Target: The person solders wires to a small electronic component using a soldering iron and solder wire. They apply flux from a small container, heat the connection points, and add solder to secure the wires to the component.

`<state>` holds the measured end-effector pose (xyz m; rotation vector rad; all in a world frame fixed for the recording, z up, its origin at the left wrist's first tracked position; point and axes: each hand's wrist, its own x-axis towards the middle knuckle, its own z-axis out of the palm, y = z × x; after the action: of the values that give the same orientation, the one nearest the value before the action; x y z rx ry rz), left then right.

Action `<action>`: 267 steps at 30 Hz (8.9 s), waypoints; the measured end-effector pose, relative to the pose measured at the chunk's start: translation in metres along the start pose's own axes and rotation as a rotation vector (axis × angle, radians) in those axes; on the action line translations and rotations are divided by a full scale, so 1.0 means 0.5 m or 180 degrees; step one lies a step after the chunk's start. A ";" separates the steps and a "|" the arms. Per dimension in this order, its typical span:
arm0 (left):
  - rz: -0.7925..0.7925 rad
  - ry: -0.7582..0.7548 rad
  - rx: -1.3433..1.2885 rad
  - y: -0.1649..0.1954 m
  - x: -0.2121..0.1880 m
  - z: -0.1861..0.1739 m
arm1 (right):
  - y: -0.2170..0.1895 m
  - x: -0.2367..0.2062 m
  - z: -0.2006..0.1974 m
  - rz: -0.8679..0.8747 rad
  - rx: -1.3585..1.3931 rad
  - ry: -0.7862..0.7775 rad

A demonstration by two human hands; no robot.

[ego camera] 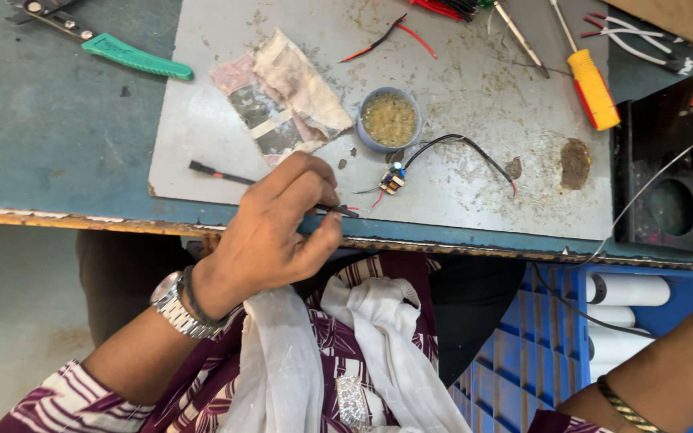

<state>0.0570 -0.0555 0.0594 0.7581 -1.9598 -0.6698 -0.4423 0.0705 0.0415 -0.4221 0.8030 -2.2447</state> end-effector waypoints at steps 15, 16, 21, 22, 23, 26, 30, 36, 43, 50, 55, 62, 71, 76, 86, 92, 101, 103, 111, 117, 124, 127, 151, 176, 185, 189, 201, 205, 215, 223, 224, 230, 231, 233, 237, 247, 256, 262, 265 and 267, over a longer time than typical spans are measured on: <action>-0.0165 0.0240 0.0173 0.010 -0.017 -0.007 | -0.028 -0.099 -0.015 -0.0965 -0.0739 0.0236; -0.0199 0.0222 0.0136 0.010 -0.023 -0.007 | -0.027 -0.116 -0.022 -0.1031 -0.0822 0.0209; -0.0168 0.0267 0.0250 0.005 -0.044 0.001 | -0.023 -0.129 -0.005 -0.1126 -0.1091 -0.0112; -0.0171 0.0266 0.0252 0.004 -0.046 0.000 | -0.019 -0.124 0.009 -0.1030 -0.1100 -0.0176; -0.0153 0.0301 0.0300 0.003 -0.049 0.000 | -0.014 -0.120 0.025 -0.0911 -0.1118 -0.0210; -0.0077 0.0426 0.0374 0.003 -0.056 0.006 | 0.014 -0.118 0.077 -0.0210 -0.0689 -0.0119; -0.0475 0.0467 0.0672 0.005 -0.076 0.032 | 0.064 -0.131 0.129 0.0317 -0.0462 0.0080; -0.0491 0.0418 0.0980 -0.001 -0.090 0.058 | 0.091 -0.132 0.147 0.0660 -0.0003 0.0051; 0.0152 0.0466 0.0798 0.017 -0.053 0.030 | 0.090 -0.137 0.166 0.0238 -0.0473 0.0082; 0.0657 0.0420 0.0622 0.013 -0.028 0.012 | 0.097 -0.142 0.246 -0.1396 -0.2082 -0.0553; 0.0788 0.0503 0.0662 0.011 -0.026 0.010 | 0.141 -0.161 0.304 -0.1795 -0.2510 -0.0679; 0.0768 0.0434 0.0587 0.011 -0.026 0.012 | 0.164 -0.197 0.342 -0.1981 -0.2620 -0.0259; 0.0928 0.0388 0.0739 0.013 -0.029 0.020 | 0.194 -0.245 0.248 -0.1799 -0.2067 -0.0941; 0.0873 0.0367 0.0906 0.021 -0.033 0.039 | 0.236 -0.240 0.256 -0.1524 -0.2184 -0.1715; 0.0739 0.0405 0.1062 0.020 -0.035 0.021 | 0.349 -0.251 0.293 -0.0508 -0.2784 -0.3180; 0.0626 0.0328 0.0937 0.022 -0.043 0.013 | 0.343 -0.268 0.322 -0.1940 -0.4078 -0.3614; 0.0510 0.0100 0.0888 0.021 -0.043 0.023 | 0.351 -0.267 0.342 -0.1674 -0.3923 -0.3519; 0.0503 0.0060 0.0935 0.021 -0.043 0.026 | 0.363 -0.271 0.339 -0.1561 -0.3781 -0.3432; 0.0474 -0.0037 0.1222 0.017 -0.044 0.024 | 0.381 -0.304 0.340 -0.1382 -0.3692 -0.3332; 0.0536 -0.0108 0.1182 0.012 -0.042 0.022 | 0.386 -0.314 0.331 -0.1022 -0.3582 -0.3197; 0.0493 -0.0014 0.1242 0.021 -0.034 0.022 | 0.389 -0.320 0.323 -0.0805 -0.3350 -0.3150; 0.0497 0.0002 0.1313 0.023 -0.030 0.024 | 0.390 -0.324 0.326 -0.0824 -0.3406 -0.3141; 0.0419 -0.0120 0.1313 0.027 -0.022 0.025 | 0.382 -0.319 0.357 -0.1251 -0.3378 -0.3095; 0.0371 0.0294 0.0636 0.023 -0.029 0.017 | 0.399 -0.305 0.325 -0.1198 -0.2689 -0.2902; 0.0254 0.0380 0.0467 0.024 -0.035 0.017 | 0.411 -0.299 0.329 -0.1344 -0.2652 -0.2905; 0.0240 0.0344 0.0532 0.021 -0.037 0.020 | 0.406 -0.295 0.337 -0.1300 -0.2629 -0.2885; 0.0281 0.0186 0.0586 0.024 -0.039 0.007 | 0.392 -0.276 0.361 -0.1010 -0.2754 -0.3060; 0.0266 0.0327 0.0511 0.020 -0.040 0.013 | 0.395 -0.279 0.356 -0.0986 -0.2777 -0.2954; 0.0296 0.0537 0.0570 0.014 -0.045 0.021 | 0.397 -0.285 0.345 -0.0896 -0.2711 -0.2890; 0.0370 0.0476 0.0618 0.019 -0.035 0.017 | 0.399 -0.285 0.346 -0.0959 -0.2755 -0.2887; 0.0362 0.0449 0.0629 0.021 -0.035 0.016 | 0.399 -0.285 0.346 -0.0953 -0.2752 -0.2878; 0.0340 0.0284 0.0728 0.028 -0.030 0.010 | 0.397 -0.286 0.342 -0.0919 -0.2745 -0.2863; 0.0338 0.0248 0.0738 0.029 -0.030 0.009 | 0.397 -0.286 0.342 -0.0907 -0.2742 -0.2848; 0.0307 0.0167 0.0754 0.030 -0.028 0.007 | 0.397 -0.286 0.342 -0.0923 -0.2710 -0.2865; 0.0334 0.0056 0.0806 0.030 -0.027 0.005 | 0.394 -0.288 0.345 -0.0896 -0.2725 -0.2857; 0.0373 0.0002 0.0837 0.027 -0.025 0.004 | 0.388 -0.279 0.361 -0.0962 -0.2835 -0.3201; 0.0208 -0.0290 0.0623 0.020 -0.033 -0.009 | 0.392 -0.274 0.382 -0.1069 -0.3270 -0.3123; -0.0017 -0.0512 0.0602 0.025 -0.028 -0.037 | 0.395 -0.279 0.401 -0.1195 -0.3557 -0.2923; 0.0017 -0.0556 0.0766 0.026 -0.026 -0.052 | 0.395 -0.281 0.404 -0.1192 -0.3581 -0.2880; 0.0081 -0.0577 0.0885 0.025 -0.023 -0.058 | 0.397 -0.282 0.404 -0.1177 -0.3551 -0.2867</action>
<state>0.0843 -0.0434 0.0748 0.8626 -2.2555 -0.4685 -0.1409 -0.0254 0.0552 -2.0241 1.4239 -1.3588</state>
